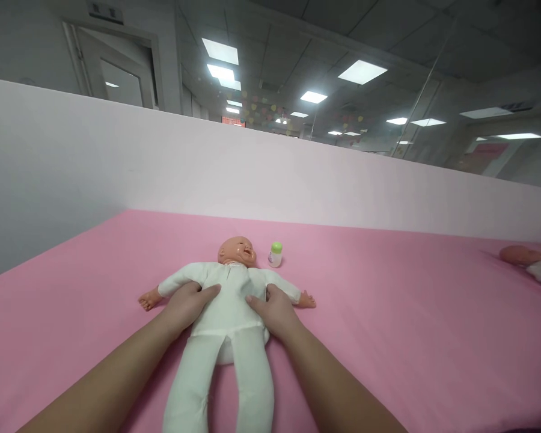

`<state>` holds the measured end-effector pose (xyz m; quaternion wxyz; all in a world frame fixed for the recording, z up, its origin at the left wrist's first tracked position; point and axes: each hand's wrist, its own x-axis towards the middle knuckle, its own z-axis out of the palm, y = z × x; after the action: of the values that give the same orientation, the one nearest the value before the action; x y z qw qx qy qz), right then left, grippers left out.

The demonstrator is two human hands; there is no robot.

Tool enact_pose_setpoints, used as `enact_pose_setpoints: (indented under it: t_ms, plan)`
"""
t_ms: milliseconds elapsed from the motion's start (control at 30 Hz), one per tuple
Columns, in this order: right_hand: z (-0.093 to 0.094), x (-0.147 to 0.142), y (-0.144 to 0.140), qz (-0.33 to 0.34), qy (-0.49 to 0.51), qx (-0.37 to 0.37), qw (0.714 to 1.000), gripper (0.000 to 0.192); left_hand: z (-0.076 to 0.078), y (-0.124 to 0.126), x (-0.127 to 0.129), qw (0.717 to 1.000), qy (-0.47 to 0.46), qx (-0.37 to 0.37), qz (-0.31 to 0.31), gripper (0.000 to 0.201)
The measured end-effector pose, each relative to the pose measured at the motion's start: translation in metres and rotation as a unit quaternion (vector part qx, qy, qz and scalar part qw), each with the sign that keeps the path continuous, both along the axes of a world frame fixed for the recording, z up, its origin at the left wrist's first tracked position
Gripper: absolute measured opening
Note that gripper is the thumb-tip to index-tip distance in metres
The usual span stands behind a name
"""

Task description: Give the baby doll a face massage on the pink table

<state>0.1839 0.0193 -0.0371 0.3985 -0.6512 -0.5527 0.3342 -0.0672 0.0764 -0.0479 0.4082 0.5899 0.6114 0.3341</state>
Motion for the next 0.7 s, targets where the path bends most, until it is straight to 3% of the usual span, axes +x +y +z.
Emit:
enact_pose_setpoints:
  t_ms: [67, 133, 267, 467, 700]
  plan:
    - [0.0, 0.0, -0.001, -0.003, -0.056, 0.012, 0.998, 0.036, 0.002, 0.003, -0.004, 0.994, 0.109, 0.019, -0.01, 0.057]
    - [0.001, 0.0, -0.002, -0.001, -0.095, 0.014, 0.995, 0.04, 0.006, 0.004, -0.005, 0.987, 0.157, 0.033, -0.021, 0.06]
    - [0.004, -0.001, -0.004, -0.003, -0.13, 0.013, 0.991, 0.046, 0.01, 0.004, -0.006, 0.981, 0.185, 0.044, -0.035, 0.062]
    - [0.009, -0.002, -0.008, 0.007, -0.163, 0.003, 0.987, 0.042, 0.004, 0.01, -0.01, 0.967, 0.246, 0.011, -0.067, 0.073]
    - [0.01, 0.001, -0.009, -0.021, -0.229, 0.061, 0.971, 0.045, 0.011, 0.009, -0.012, 0.963, 0.264, 0.018, -0.06, 0.068]
